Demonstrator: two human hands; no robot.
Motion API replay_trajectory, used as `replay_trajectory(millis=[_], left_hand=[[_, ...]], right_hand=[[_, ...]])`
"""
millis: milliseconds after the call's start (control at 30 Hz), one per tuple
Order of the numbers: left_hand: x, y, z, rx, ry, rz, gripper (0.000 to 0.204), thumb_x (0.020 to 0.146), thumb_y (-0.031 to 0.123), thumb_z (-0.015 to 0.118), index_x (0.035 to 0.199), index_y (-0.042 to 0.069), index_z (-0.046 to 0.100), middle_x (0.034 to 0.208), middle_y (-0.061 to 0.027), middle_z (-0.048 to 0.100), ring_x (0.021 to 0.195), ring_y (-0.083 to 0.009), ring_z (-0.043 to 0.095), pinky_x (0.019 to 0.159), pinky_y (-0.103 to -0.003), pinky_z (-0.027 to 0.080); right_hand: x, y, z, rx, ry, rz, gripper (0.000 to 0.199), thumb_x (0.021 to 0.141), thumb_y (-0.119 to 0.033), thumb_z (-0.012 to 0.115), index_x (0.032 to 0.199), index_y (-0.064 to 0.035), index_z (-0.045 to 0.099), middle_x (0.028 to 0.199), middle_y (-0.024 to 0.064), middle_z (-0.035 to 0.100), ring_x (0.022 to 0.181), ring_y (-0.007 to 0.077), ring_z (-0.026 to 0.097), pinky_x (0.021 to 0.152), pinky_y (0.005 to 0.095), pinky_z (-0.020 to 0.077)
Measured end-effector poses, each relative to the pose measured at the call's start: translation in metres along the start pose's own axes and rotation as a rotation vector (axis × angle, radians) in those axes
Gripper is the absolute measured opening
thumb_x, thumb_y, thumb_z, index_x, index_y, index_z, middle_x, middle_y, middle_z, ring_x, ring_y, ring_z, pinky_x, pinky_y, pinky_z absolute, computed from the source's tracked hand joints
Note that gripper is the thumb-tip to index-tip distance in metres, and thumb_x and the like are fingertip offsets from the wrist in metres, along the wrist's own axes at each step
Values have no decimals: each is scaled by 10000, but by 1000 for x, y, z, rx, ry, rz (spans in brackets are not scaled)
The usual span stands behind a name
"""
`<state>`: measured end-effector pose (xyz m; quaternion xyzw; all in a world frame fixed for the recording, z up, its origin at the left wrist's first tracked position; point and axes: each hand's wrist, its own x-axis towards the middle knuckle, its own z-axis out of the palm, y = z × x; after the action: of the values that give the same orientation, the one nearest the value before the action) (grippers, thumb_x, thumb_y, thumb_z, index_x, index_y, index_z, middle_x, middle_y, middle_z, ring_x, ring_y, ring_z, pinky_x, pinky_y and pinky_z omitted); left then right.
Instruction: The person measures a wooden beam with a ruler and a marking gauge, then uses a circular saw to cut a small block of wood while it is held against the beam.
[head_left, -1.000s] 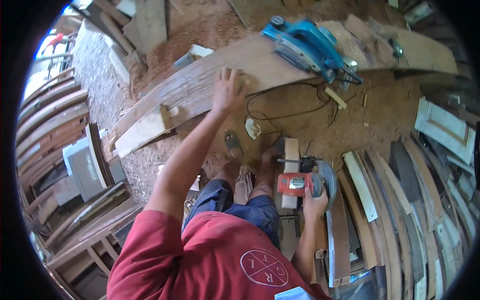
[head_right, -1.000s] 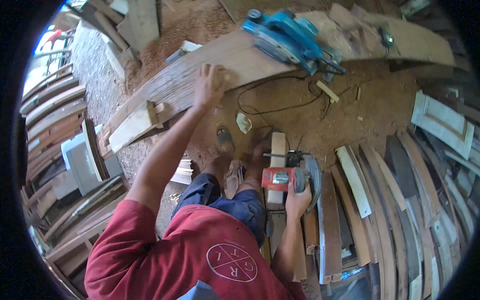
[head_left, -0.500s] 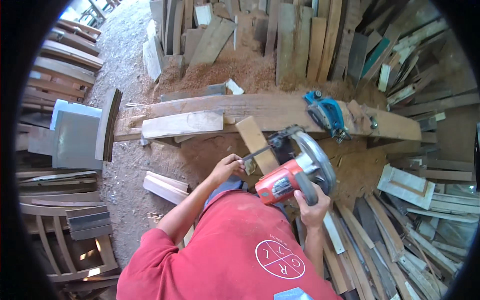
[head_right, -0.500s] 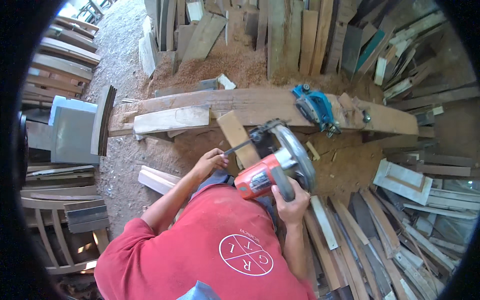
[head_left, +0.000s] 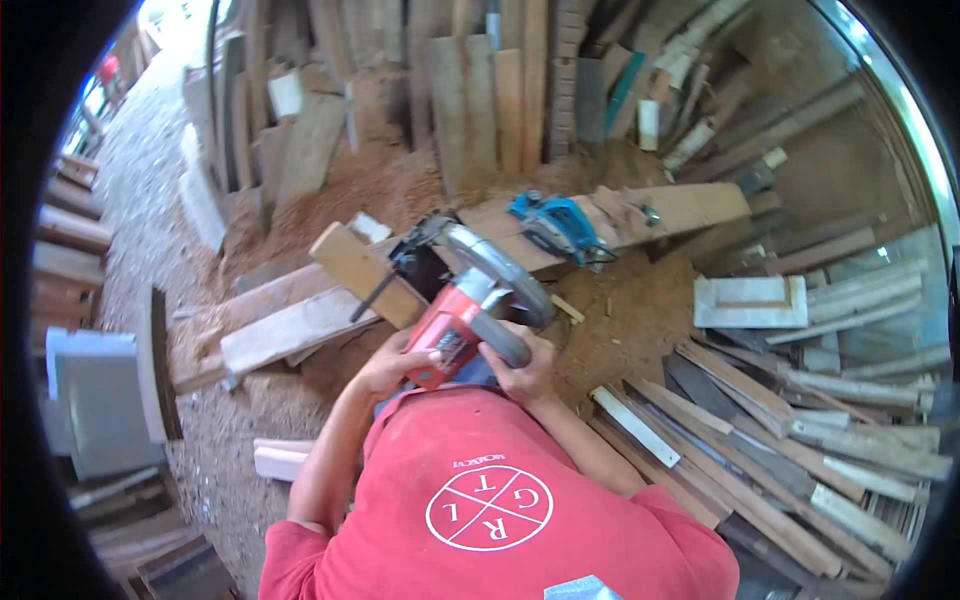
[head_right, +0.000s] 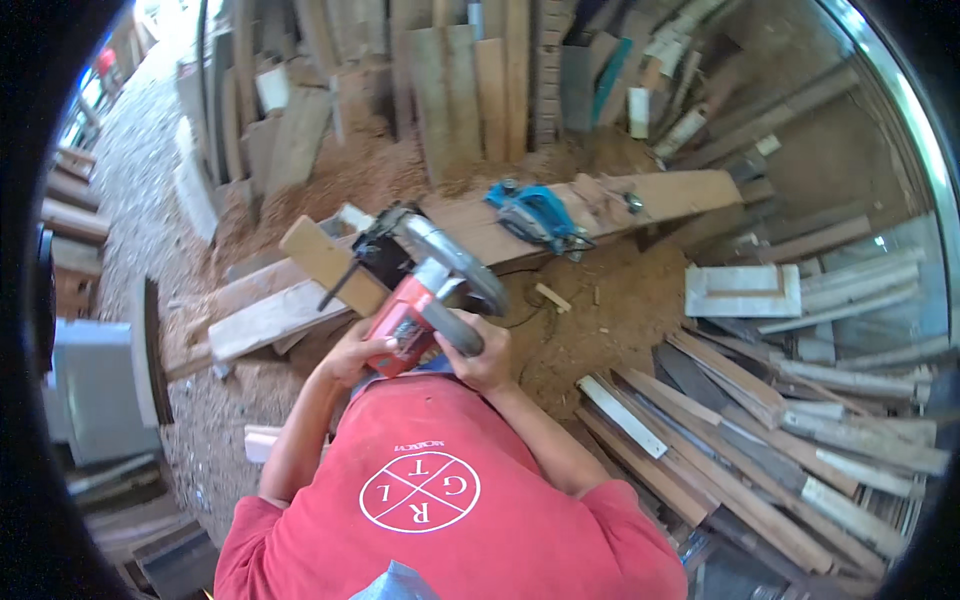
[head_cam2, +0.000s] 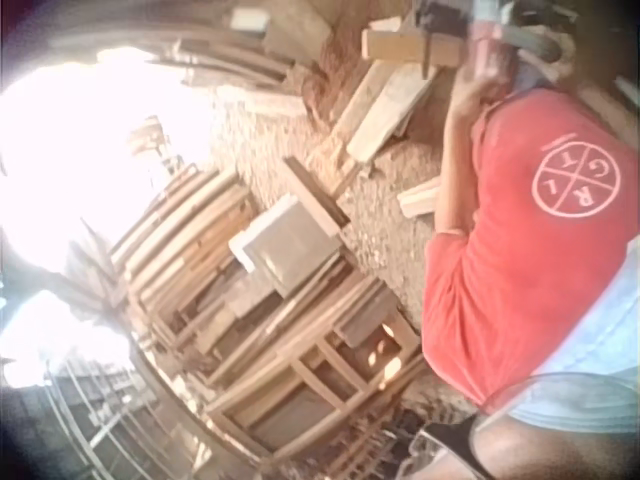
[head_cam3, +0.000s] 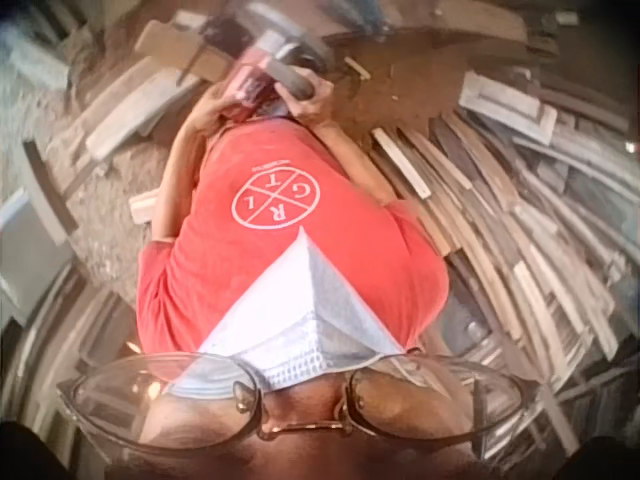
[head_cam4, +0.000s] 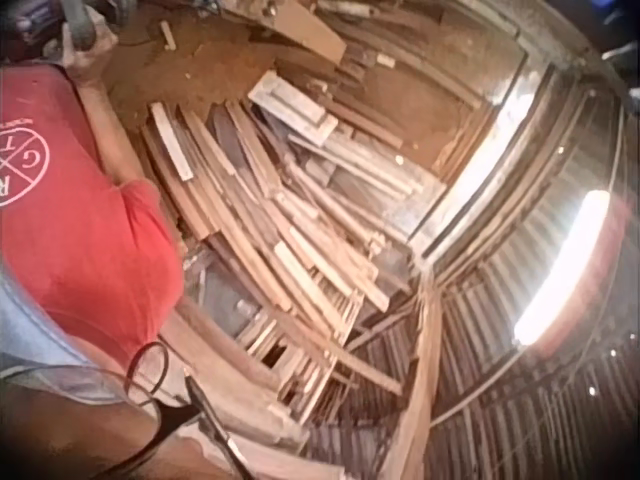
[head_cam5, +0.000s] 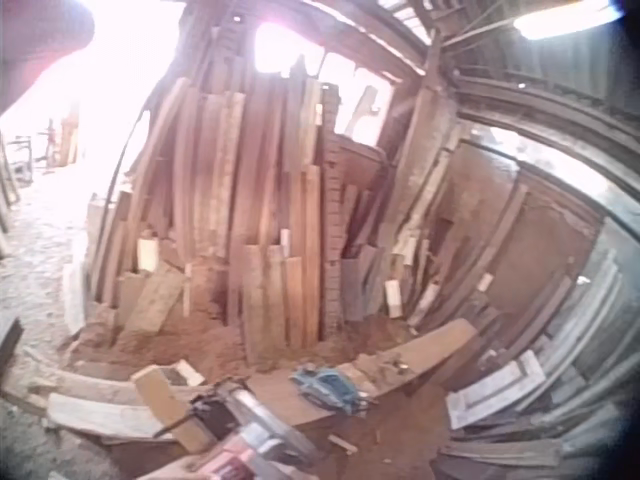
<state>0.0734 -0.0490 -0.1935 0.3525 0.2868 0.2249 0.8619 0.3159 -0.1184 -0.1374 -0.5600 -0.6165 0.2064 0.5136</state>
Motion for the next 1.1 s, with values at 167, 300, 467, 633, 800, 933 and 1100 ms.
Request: replay_trajectory(millis=[167,300,467,633,800,933,1100], left_hand=[[41,23,-4,388,187,175,867,804,314,887,1517,24,487,1349,-150,650,1259,-260,619,1096,-389,467],[96,35,-10,658,302,175,941,768,323,899,1533,-2,457,1415,-224,617,1329,-320,586,1137,-423,431],[144,34,-16,954,400,106,964,746,302,902,1540,-8,451,1472,-267,572,1399,-380,537,1177,-439,397],[166,54,-15,1145,343,74,976,737,320,912,1541,6,456,1512,-247,541,1448,-370,484,1200,-440,380],[160,62,-4,1177,374,-135,919,700,301,936,1479,21,538,1454,-230,595,1383,-365,545,1148,-411,436],[154,53,-2,1081,430,-63,811,708,226,909,1428,31,590,1378,-232,638,1300,-387,598,1082,-421,484],[157,48,37,1212,678,178,481,860,215,811,1295,41,703,1325,-225,667,1233,-391,637,1059,-457,499]], right_hand=[[24,66,-11,-224,-55,-114,364,799,-198,884,1093,-60,720,957,110,738,828,313,733,742,388,586],[47,112,-21,-395,-208,11,466,785,-289,869,1133,-31,695,1173,142,681,1085,371,665,901,434,565],[73,177,-42,-332,-433,16,512,818,-305,834,1219,-21,689,1436,165,580,1291,389,563,1027,443,516],[139,193,-92,-110,-990,336,460,861,-317,811,1228,-52,729,1203,187,740,1046,341,723,909,419,572],[251,156,-114,-277,-507,-60,353,899,-262,770,1223,-127,743,1249,130,673,1191,351,603,931,439,514],[281,191,-87,-27,-736,-306,311,897,-149,764,1201,-85,754,1111,147,739,1005,343,693,900,412,546],[283,211,-87,-9,-754,-273,118,899,-102,756,996,-39,780,911,157,744,874,346,712,783,418,546]])
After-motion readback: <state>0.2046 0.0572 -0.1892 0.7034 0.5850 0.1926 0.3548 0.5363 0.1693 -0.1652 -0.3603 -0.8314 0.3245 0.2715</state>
